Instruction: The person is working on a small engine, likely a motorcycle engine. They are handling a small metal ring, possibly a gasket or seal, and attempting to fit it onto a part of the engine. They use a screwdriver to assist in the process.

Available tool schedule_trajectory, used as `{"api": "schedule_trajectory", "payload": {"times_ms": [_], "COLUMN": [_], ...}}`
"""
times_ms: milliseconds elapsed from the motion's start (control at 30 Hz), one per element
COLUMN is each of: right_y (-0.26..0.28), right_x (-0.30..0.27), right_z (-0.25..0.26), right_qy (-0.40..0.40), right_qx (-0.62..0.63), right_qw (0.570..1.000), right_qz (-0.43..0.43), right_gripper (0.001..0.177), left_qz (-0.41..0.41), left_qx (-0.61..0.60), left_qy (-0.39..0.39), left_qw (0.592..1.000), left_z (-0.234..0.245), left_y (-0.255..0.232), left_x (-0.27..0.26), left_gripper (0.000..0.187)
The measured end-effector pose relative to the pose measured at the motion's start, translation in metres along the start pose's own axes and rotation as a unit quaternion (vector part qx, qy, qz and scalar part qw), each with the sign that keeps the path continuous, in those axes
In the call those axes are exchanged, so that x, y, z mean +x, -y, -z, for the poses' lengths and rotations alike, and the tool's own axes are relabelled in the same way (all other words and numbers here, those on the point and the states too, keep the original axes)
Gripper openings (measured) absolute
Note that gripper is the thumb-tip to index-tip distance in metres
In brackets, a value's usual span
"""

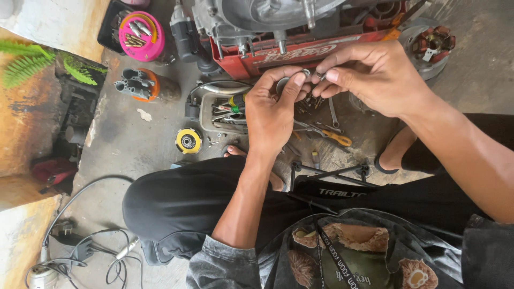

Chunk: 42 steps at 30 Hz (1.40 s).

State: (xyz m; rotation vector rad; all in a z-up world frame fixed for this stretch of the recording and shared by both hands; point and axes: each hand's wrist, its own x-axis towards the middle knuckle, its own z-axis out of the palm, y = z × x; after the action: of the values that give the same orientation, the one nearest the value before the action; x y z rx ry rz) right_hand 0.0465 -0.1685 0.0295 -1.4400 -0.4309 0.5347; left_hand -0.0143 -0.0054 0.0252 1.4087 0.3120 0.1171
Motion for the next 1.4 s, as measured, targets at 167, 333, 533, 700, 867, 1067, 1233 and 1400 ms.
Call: {"api": "schedule_trajectory", "payload": {"times_ms": [167,333,533,700,867,1067,1233,1400], "right_y": [0.004,0.006,0.006,0.014,0.013,0.007,0.001,0.001], "right_x": [0.002,0.003,0.003,0.001,0.001,0.002,0.002,0.003], "right_z": [0.0,-0.001,-0.003,-0.009,-0.007,-0.004,-0.004,-0.008], "right_qy": [-0.001,0.001,0.01,0.008,0.009,0.003,-0.002,-0.016], "right_qx": [-0.043,-0.068,-0.065,-0.087,-0.094,-0.037,-0.043,-0.027], "right_qw": [0.999,0.997,0.998,0.996,0.995,0.999,0.999,0.999], "right_qz": [0.022,0.027,0.005,-0.008,-0.007,-0.013,0.01,0.01], "right_gripper": [0.02,0.018,0.015,0.017,0.017,0.018,0.02,0.023], "left_qz": [-0.014,-0.031,-0.032,-0.042,-0.077,-0.149,-0.16,-0.165], "left_qx": [-0.01,-0.017,-0.009,-0.002,0.101,0.174,0.186,0.198], "left_qy": [-0.008,-0.015,-0.011,-0.007,-0.031,-0.044,-0.048,-0.05], "left_qw": [1.0,0.999,0.999,0.999,0.991,0.972,0.968,0.965], "left_z": [-0.002,-0.003,-0.003,-0.002,-0.003,-0.004,-0.005,-0.005], "left_y": [0.001,0.002,0.002,0.002,-0.008,-0.007,-0.006,-0.007], "left_x": [0.001,0.002,0.0,0.0,-0.006,-0.008,-0.009,-0.009], "left_gripper": [0.013,0.012,0.012,0.013,0.01,0.009,0.008,0.009]}}
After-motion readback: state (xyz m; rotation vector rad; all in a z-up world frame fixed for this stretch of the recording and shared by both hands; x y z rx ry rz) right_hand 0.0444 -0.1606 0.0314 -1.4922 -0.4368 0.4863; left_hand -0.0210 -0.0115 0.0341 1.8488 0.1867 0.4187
